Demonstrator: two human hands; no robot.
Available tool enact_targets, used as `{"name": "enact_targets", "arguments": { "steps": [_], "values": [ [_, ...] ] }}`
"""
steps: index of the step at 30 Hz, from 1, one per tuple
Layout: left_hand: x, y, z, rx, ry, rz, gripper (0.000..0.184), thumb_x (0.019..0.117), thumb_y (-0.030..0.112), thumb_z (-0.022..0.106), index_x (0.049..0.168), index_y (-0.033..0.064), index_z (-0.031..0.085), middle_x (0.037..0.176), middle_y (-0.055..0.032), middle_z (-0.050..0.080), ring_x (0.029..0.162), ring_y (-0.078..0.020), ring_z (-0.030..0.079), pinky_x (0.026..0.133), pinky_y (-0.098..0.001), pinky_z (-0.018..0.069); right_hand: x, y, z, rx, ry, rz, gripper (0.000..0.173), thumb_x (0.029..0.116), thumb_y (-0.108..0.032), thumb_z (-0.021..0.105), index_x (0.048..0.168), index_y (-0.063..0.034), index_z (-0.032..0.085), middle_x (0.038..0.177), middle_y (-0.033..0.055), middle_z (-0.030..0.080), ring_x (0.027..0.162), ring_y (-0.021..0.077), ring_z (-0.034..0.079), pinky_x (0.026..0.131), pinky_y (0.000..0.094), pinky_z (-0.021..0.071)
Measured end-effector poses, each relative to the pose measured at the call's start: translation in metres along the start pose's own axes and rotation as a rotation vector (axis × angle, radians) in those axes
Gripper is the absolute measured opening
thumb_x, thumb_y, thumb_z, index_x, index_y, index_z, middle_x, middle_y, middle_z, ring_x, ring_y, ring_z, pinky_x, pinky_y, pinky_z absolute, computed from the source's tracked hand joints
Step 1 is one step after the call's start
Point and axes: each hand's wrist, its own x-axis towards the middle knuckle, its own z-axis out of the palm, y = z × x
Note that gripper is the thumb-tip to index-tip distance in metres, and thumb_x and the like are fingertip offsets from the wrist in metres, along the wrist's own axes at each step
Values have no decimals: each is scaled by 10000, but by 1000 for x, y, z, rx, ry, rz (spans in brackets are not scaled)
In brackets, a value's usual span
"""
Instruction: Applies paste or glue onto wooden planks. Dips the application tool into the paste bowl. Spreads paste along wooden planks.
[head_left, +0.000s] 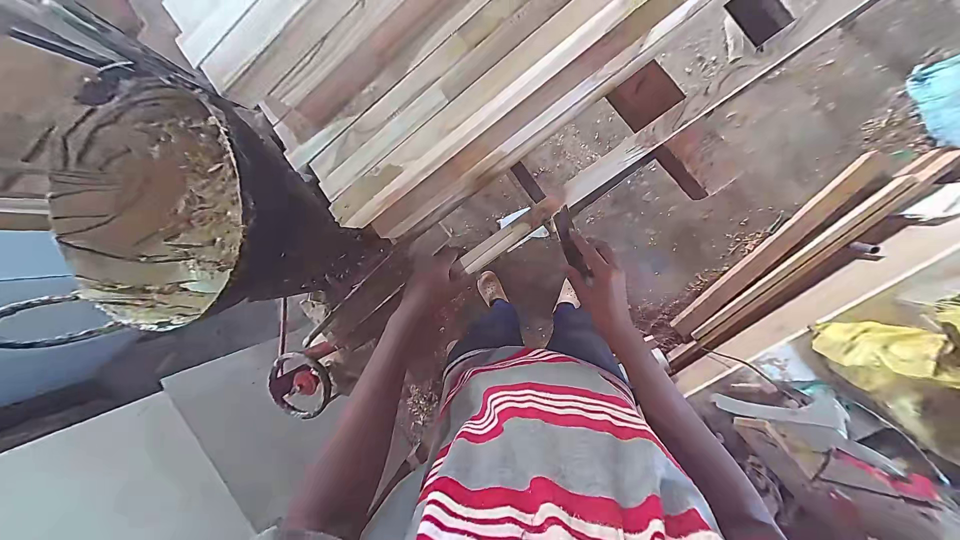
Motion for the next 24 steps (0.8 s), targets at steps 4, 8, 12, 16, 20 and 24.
{"name": "enact_targets", "arguments": {
  "steps": [4,8,12,16,20,24],
  "values": [
    [18,-19,-13,-278,-310,107,642,913,332,789,1452,107,522,1210,-173,686,1075,-273,683,961,-525,543,10,-6,39,-181,123,-34,552,939,-210,761,1464,-196,593,1378,224,573,1111,402,656,820,583,589],
    [27,-24,-9,-474,-455,165,476,944,181,741,1359,32,561,930,-86,700,721,-109,660,693,-303,582,-25,-32,69,-485,103,-6,542,916,-191,751,1441,-177,623,1314,290,604,958,442,704,725,551,606],
    [31,-20,-6,-293,-422,162,480,937,239,733,1326,3,581,1115,-232,678,1011,-352,672,916,-581,521,-45,-107,55,-618,-96,374,501,982,-313,676,1465,-210,599,1365,237,589,1047,388,683,863,528,569],
    [18,-10,-3,-138,-312,141,521,901,321,752,1277,-5,599,1090,-258,686,1057,-426,671,920,-643,507,1,-139,17,-569,91,521,450,994,-352,679,1372,-111,645,1170,239,684,1037,421,675,872,634,533],
    [14,-8,6,-90,-258,153,527,884,329,764,1244,-15,591,1059,-251,688,1042,-427,679,899,-627,523,32,-134,11,-462,88,602,406,1024,-338,618,1331,-78,670,1144,214,700,1030,384,678,900,619,522],
    [13,-8,5,-107,-260,152,499,882,295,773,1222,-19,586,1060,-259,681,1026,-434,682,864,-635,533,-9,-159,54,-414,10,550,371,1039,-326,612,1275,-47,676,1008,223,697,856,377,682,735,585,553]
  ]
}}
